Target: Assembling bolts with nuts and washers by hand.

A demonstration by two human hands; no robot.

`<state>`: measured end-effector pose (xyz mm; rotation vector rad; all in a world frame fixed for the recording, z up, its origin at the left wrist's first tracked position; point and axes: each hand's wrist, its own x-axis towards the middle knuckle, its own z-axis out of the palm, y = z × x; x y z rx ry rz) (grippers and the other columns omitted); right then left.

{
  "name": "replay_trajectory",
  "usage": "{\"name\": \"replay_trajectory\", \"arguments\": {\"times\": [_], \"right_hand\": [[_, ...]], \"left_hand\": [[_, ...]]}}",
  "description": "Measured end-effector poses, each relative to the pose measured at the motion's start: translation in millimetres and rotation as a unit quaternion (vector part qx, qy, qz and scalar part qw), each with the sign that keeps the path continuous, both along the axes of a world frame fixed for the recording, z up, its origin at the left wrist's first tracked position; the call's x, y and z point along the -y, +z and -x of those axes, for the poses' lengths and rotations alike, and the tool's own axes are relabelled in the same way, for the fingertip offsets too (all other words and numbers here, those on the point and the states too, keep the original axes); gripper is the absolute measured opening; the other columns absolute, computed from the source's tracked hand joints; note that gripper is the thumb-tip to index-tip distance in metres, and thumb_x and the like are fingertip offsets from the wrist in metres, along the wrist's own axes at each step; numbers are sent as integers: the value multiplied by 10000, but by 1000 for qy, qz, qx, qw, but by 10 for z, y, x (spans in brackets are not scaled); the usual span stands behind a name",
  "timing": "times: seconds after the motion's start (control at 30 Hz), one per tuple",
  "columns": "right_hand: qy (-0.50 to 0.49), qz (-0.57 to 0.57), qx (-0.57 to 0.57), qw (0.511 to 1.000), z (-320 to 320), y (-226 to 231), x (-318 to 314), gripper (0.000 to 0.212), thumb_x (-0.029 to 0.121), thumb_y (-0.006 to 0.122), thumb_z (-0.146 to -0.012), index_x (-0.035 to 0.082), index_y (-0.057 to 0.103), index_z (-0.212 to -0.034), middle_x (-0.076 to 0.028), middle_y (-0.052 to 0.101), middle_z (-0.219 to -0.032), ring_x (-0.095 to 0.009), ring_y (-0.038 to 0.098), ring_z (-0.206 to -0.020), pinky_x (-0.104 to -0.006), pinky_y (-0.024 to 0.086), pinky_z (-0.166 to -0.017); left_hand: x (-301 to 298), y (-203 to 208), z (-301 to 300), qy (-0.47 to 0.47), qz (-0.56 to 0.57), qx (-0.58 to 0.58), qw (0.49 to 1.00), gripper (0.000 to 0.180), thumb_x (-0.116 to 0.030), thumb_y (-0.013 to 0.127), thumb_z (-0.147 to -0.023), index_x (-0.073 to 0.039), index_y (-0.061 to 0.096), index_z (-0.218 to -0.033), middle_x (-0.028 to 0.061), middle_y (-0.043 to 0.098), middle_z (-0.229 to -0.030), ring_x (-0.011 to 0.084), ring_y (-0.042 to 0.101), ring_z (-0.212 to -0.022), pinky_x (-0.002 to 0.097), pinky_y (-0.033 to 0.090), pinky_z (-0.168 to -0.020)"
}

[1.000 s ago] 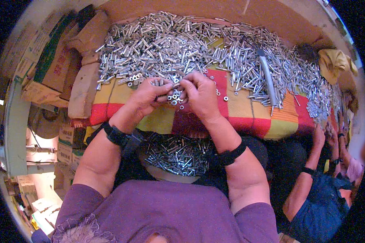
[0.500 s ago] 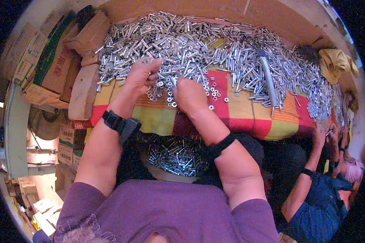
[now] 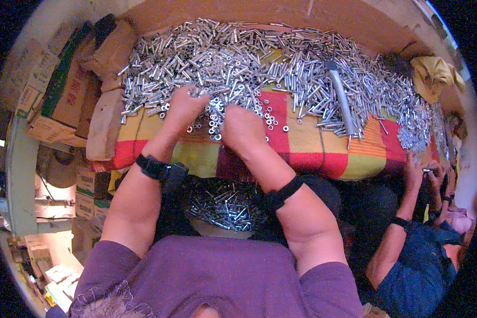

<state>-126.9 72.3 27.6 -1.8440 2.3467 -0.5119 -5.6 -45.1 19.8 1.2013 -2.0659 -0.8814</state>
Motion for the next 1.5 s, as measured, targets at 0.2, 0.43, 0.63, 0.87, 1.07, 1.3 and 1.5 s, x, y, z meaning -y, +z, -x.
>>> {"name": "replay_trajectory", "arguments": {"times": [0.2, 0.43, 0.63, 0.87, 1.07, 1.3, 1.5], "right_hand": [[-15, 170, 317, 933, 63, 172, -165, 136, 95, 635, -707, 10, 548, -766, -105, 568, -578, -200, 568, -508, -329, 443, -502], [11, 136, 333, 933, -13, 171, -259, 113, 87, 622, -721, 11, 550, -762, -97, 558, -563, -178, 563, -501, -324, 438, -487], [28, 125, 298, 946, 9, 113, -244, 117, 95, 628, -751, 12, 547, -751, -108, 576, -585, -183, 589, -516, -334, 442, -478], [-57, 246, 243, 936, 244, 154, -2, 123, 137, 611, -807, 20, 623, -846, -137, 621, -737, -341, 603, -701, -386, 479, -619], [64, 197, -33, 978, 476, 9, 266, 142, 18, 550, -699, 43, 643, -804, -154, 555, -919, -328, 539, -895, -425, 451, -756], [132, 208, -65, 967, 520, 81, 200, 134, 71, 570, -725, 57, 590, -857, -135, 555, -873, -314, 536, -874, -415, 448, -741], [-16, 206, 27, 978, 522, 152, -53, 96, 115, 599, -844, 46, 548, -886, -124, 602, -694, -306, 598, -611, -386, 444, -543]], "left_hand": [[-118, 137, -170, -19, -520, -360, 775, 120, -161, 599, -838, -100, 517, -776, -2, 513, -671, 27, 381, -445, 153, 202, -327], [-199, 94, -112, -27, -526, -378, 761, 109, -148, 607, -836, -53, 556, -817, 5, 537, -674, 34, 446, -479, 158, 244, -341], [-248, 67, 0, -37, -449, -311, 837, 128, -141, 623, -814, -55, 548, -757, 9, 530, -618, 53, 417, -420, 194, 240, -333], [-299, 126, 46, -55, -649, -419, 633, 120, -139, 528, -827, -44, 536, -899, 106, 599, -714, 110, 520, -468, 188, 347, -308], [120, 120, 145, -70, -468, -353, 807, 183, -171, 629, -780, -31, 591, -892, 65, 600, -720, 122, 532, -516, 202, 369, -354], [95, 1, 275, -32, 117, 115, 986, 248, -231, 728, -671, -119, 686, -889, 156, 643, -908, 359, 608, -854, 419, 485, -748], [57, 69, 217, -41, 178, 114, 977, 171, -120, 607, -754, -46, 597, -908, 179, 587, -940, 376, 598, -829, 463, 488, -703]]}}
